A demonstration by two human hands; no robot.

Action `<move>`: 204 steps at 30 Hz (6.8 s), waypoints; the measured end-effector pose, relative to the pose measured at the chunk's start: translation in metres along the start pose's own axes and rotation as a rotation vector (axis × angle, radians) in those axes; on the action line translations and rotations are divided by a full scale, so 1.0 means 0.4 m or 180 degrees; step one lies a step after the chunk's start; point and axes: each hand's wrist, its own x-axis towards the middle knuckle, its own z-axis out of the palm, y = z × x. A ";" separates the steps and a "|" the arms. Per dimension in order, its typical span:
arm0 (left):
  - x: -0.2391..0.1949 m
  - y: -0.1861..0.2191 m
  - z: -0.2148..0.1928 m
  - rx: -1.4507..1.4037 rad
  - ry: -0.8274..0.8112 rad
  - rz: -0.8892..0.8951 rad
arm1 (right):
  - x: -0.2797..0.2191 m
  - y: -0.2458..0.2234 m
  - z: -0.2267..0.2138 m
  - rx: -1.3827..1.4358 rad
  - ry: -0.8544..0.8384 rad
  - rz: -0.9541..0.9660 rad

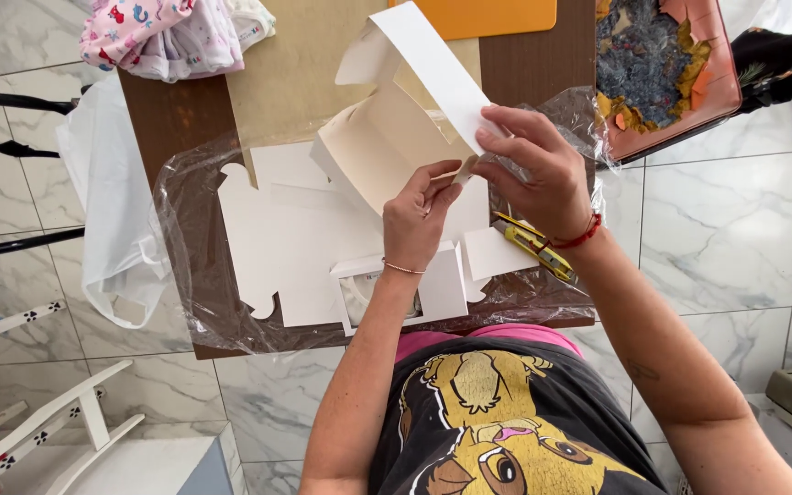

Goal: The person marks a rectangular area on a flat white cardboard box template with a pencil, then uses a utility knife to cut out the marked section. They fold the template along its creases to form a box with a window and place a folded piece of patterned fabric inside.

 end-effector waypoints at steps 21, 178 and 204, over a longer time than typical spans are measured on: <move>0.039 0.030 0.021 -0.0153 -0.0204 -0.0353 | 0.018 0.021 -0.019 -0.0165 -0.0571 -0.0177; -0.129 -0.153 -0.284 0.1598 0.0333 -0.1679 | -0.244 0.061 0.131 0.1063 0.0146 0.3547; -0.106 -0.249 -0.272 0.2748 0.0280 -0.2099 | -0.358 0.272 0.224 -0.0524 -0.0957 0.2694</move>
